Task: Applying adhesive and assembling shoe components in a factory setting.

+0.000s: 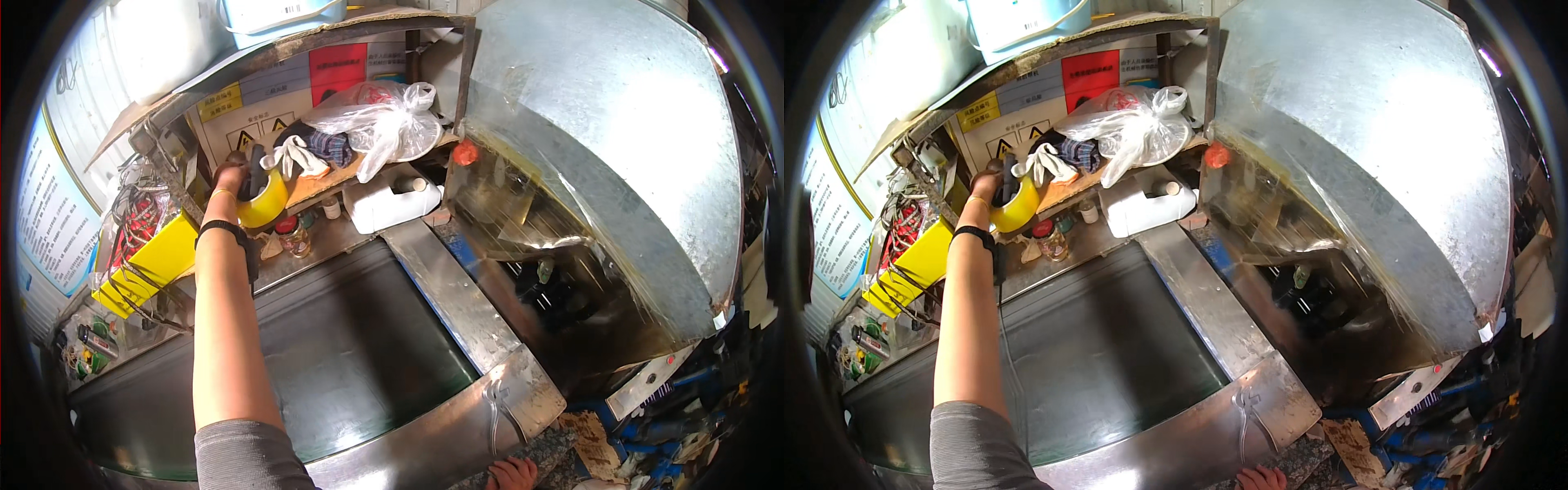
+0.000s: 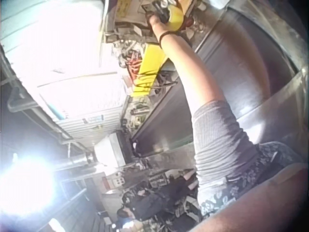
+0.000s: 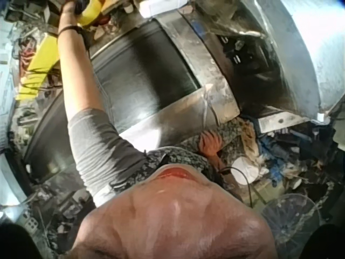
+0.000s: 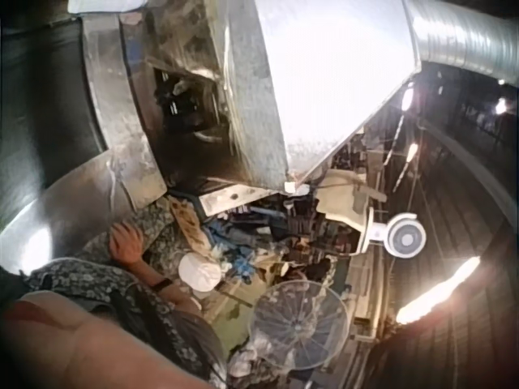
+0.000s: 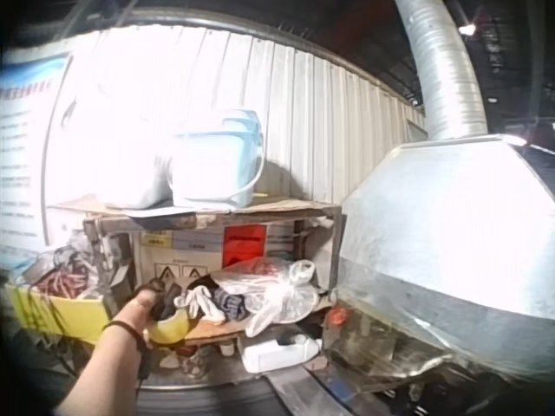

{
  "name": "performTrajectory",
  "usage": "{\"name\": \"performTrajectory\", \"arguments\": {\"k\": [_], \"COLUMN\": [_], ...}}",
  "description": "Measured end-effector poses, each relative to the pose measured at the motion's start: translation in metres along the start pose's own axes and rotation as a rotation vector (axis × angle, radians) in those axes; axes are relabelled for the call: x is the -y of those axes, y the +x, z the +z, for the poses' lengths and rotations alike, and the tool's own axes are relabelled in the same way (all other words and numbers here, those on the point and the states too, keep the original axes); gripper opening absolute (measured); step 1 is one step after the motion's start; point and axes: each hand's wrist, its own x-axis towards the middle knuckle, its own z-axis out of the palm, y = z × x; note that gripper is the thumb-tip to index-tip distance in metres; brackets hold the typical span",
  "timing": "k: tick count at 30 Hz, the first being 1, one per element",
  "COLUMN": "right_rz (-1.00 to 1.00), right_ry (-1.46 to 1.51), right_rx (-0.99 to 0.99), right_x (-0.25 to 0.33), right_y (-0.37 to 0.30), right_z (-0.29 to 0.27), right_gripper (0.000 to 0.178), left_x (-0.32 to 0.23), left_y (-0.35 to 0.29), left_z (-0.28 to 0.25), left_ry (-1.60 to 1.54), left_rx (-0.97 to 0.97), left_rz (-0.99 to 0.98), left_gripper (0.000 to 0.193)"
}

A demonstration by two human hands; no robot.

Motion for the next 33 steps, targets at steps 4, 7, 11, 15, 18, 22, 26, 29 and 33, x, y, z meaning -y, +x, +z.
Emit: {"name": "performTrajectory", "arguments": {"k": [4,7,11,15,18,22,26,29,33], "right_rz": [0.038,0.003,0.04,0.077,0.061,0.055,0.039,0.04,0.094], "right_ry": [-0.078,-0.024,-0.051,-0.072,-0.033,-0.008,0.003,0.015,0.011], "right_rx": [0.047,0.014,0.052,0.066,0.039,0.01,0.026,-0.005,0.073], "right_x": [0.003,0.005,0.005,0.006,0.005,0.004,-0.002,-0.002,-0.004], "right_y": [0.012,0.009,0.009,0.008,0.008,0.01,0.007,0.008,0.011], "right_z": [0.003,0.004,0.004,-0.001,-0.003,-0.004,0.004,0.004,-0.012], "right_gripper": [0.017,0.017,0.017,0.017,0.016,0.015,0.015,0.014,0.01], "left_x": [-0.042,-0.036,-0.059,-0.081,-0.069,-0.079,-0.117,-0.127,-0.143], "left_y": [-0.023,-0.025,-0.044,-0.083,-0.095,-0.113,-0.163,-0.251,-0.462], "left_z": [0.052,0.013,0.01,0.005,0.01,0.0,-0.018,-0.032,-0.031], "left_ry": [0.264,0.127,0.252,0.262,-0.148,-0.273,-0.294,-0.774,-1.272], "left_rx": [0.074,-0.297,-0.125,-0.023,-0.496,-0.84,-0.806,-0.594,0.116], "left_rz": [0.121,-0.257,-0.115,0.051,0.097,0.345,0.259,0.519,0.327], "left_gripper": [0.048,0.05,0.045,0.033,0.028,0.027,0.036,0.035,0.031]}}
